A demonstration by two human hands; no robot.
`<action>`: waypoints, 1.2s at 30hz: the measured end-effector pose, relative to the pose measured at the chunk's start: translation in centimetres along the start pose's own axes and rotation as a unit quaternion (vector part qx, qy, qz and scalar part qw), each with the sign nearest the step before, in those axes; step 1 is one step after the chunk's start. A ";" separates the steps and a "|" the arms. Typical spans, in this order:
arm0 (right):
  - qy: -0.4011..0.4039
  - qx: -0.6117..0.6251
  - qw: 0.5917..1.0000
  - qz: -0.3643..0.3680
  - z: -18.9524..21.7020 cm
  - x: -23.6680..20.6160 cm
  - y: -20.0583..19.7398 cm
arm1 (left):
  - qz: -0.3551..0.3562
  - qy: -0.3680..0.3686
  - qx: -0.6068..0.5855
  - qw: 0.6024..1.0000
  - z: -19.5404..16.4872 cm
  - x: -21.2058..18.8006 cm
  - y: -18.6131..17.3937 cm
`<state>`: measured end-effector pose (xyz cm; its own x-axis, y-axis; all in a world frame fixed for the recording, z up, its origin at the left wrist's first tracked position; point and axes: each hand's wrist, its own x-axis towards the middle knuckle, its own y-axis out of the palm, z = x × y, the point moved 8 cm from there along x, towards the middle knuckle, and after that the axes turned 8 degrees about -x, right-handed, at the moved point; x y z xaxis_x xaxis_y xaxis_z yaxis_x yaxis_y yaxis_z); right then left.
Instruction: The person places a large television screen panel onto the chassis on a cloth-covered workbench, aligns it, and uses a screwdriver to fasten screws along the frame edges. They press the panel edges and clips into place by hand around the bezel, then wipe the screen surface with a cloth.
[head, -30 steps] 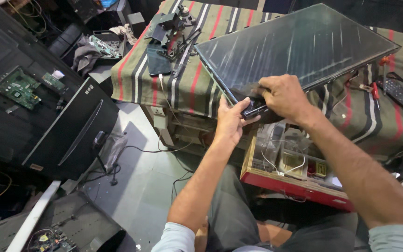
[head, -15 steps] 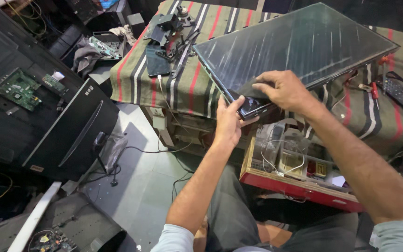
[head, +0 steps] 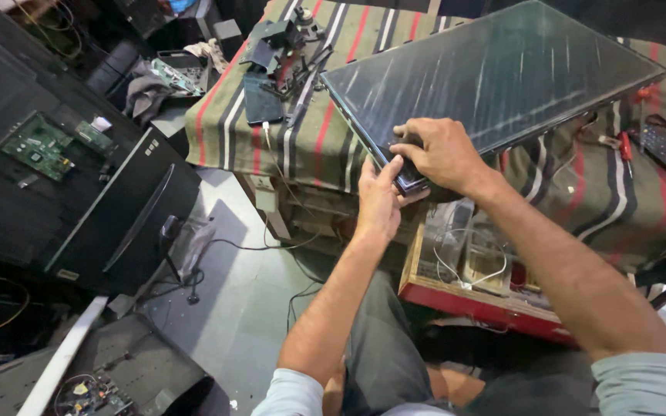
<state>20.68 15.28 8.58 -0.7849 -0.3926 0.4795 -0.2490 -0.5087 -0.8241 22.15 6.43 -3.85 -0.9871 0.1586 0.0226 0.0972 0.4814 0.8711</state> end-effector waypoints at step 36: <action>0.033 -0.041 0.998 -0.024 -1.3 -4.2 -2.7 | -0.051 0.023 0.036 0.998 -0.3 0.1 0.2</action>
<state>23.93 19.36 8.41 -0.8056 -0.3176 0.5002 -0.3306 -0.4595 -0.8243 22.04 6.33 -3.53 -0.9969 0.0670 -0.0417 0.0024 0.5540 0.8325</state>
